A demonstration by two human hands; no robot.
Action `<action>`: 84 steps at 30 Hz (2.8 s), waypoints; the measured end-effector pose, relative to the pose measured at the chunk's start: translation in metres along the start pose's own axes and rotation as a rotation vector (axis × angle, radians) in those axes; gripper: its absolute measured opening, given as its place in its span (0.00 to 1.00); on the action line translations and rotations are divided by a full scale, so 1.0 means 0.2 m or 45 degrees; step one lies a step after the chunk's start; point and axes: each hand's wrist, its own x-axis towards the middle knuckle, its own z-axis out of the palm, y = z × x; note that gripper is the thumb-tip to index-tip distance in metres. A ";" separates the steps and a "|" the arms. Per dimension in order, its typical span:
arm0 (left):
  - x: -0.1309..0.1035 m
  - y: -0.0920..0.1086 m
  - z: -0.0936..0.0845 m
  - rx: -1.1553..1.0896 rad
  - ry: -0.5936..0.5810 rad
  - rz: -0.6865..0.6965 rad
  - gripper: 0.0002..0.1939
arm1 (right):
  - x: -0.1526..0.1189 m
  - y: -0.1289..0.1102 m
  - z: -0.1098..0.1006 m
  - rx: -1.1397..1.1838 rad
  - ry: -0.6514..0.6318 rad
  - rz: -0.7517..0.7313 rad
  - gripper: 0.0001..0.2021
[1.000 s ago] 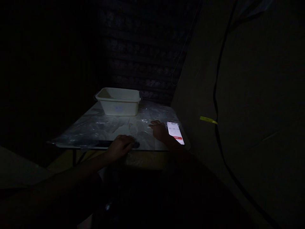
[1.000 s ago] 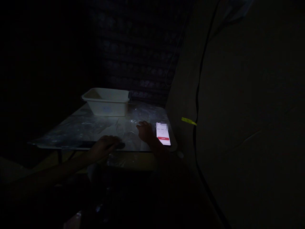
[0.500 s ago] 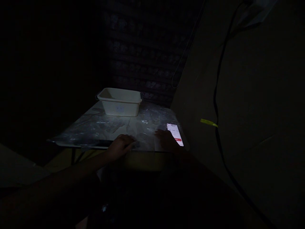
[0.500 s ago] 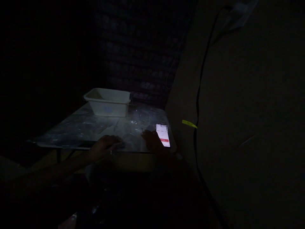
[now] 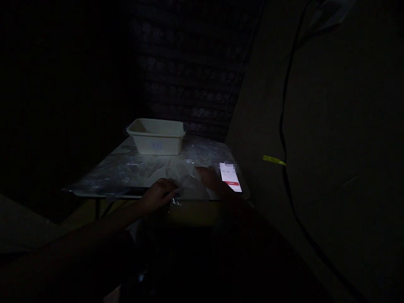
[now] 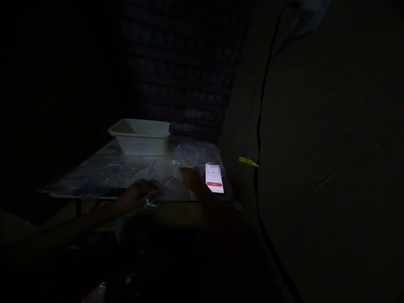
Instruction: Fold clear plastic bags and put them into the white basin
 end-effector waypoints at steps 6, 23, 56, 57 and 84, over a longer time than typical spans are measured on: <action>0.00 0.00 -0.01 -0.045 0.003 -0.027 0.15 | -0.06 0.03 -0.02 0.024 0.087 -0.048 0.26; 0.01 0.00 -0.03 -0.271 0.079 -0.391 0.16 | -0.27 -0.07 0.09 0.329 0.370 -0.306 0.23; 0.02 -0.06 -0.02 -0.702 0.086 -1.006 0.06 | -0.20 -0.03 0.03 1.460 0.125 0.438 0.08; 0.02 -0.05 -0.02 -0.742 0.072 -1.041 0.06 | -0.20 -0.04 0.03 1.507 0.121 0.448 0.08; 0.07 -0.11 0.01 -0.518 0.002 -1.065 0.06 | -0.12 -0.05 -0.01 1.125 0.111 0.557 0.16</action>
